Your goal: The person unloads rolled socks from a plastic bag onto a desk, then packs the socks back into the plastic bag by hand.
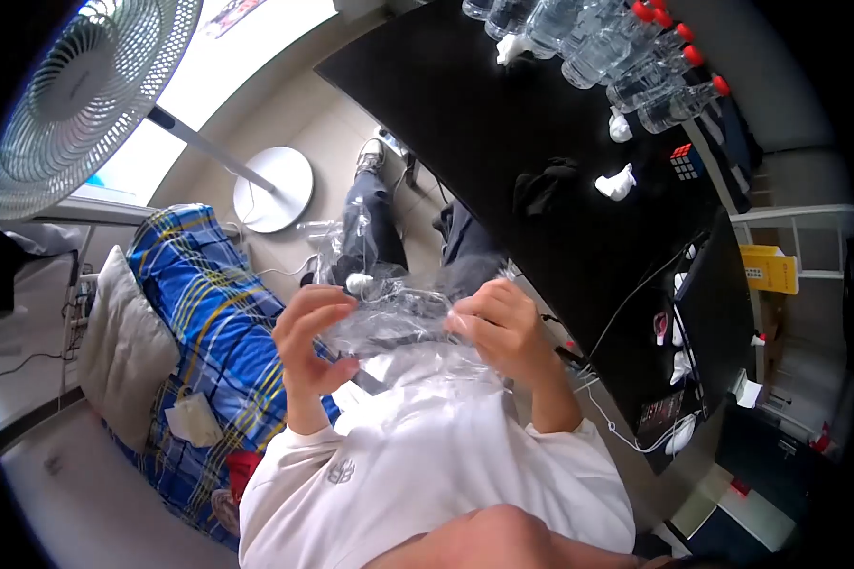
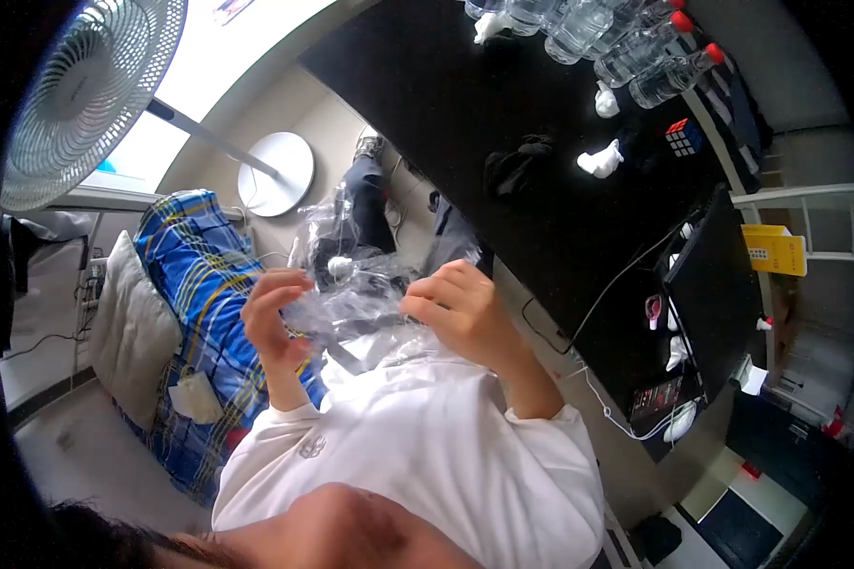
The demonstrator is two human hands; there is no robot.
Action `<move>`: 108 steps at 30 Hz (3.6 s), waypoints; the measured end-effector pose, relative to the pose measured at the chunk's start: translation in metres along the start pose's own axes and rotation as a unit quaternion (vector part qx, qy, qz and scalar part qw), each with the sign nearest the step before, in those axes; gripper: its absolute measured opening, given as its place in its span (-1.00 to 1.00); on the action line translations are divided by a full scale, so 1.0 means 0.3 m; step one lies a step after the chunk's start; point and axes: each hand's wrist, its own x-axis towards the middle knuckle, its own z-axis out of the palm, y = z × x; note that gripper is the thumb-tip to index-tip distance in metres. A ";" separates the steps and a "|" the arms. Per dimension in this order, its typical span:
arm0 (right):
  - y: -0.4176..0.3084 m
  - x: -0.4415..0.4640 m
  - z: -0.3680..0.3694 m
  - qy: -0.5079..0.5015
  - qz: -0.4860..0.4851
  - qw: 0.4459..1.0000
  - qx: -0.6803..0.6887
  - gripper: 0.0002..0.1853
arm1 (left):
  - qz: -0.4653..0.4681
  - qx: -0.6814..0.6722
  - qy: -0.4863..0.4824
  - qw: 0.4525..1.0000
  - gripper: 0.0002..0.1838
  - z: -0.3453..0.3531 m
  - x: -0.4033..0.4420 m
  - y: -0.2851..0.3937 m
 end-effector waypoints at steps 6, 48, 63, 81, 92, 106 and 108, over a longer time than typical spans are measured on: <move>-0.009 0.000 -0.056 -0.050 -0.028 0.997 -0.042 -0.85 | -0.013 0.015 -0.014 1.000 -0.81 0.021 -0.008 0.005; 0.049 0.024 -0.155 0.039 0.187 0.977 -0.091 -0.64 | -0.212 -0.097 0.185 0.955 -0.67 0.118 -0.031 0.030; 0.510 -0.137 -0.327 0.084 0.378 0.804 -0.452 -0.18 | -0.104 -0.150 -0.101 0.978 -0.41 0.024 -0.062 -0.024; -0.036 0.061 -0.024 -0.144 0.049 0.988 -0.027 -0.77 | -0.105 0.015 0.142 0.984 -0.85 0.112 0.018 -0.003; 0.454 -0.024 -0.551 0.017 0.363 0.809 -0.462 -0.22 | 0.029 0.057 0.166 0.984 -0.91 0.044 -0.027 0.064; 0.523 -0.079 -0.353 0.091 0.337 0.872 -0.344 -0.76 | -0.174 0.087 0.287 0.938 -0.67 0.043 -0.062 -0.041; 0.401 -0.054 -0.339 0.110 0.323 0.932 -0.125 -0.83 | -0.222 0.047 0.308 0.924 -0.68 0.046 -0.058 -0.070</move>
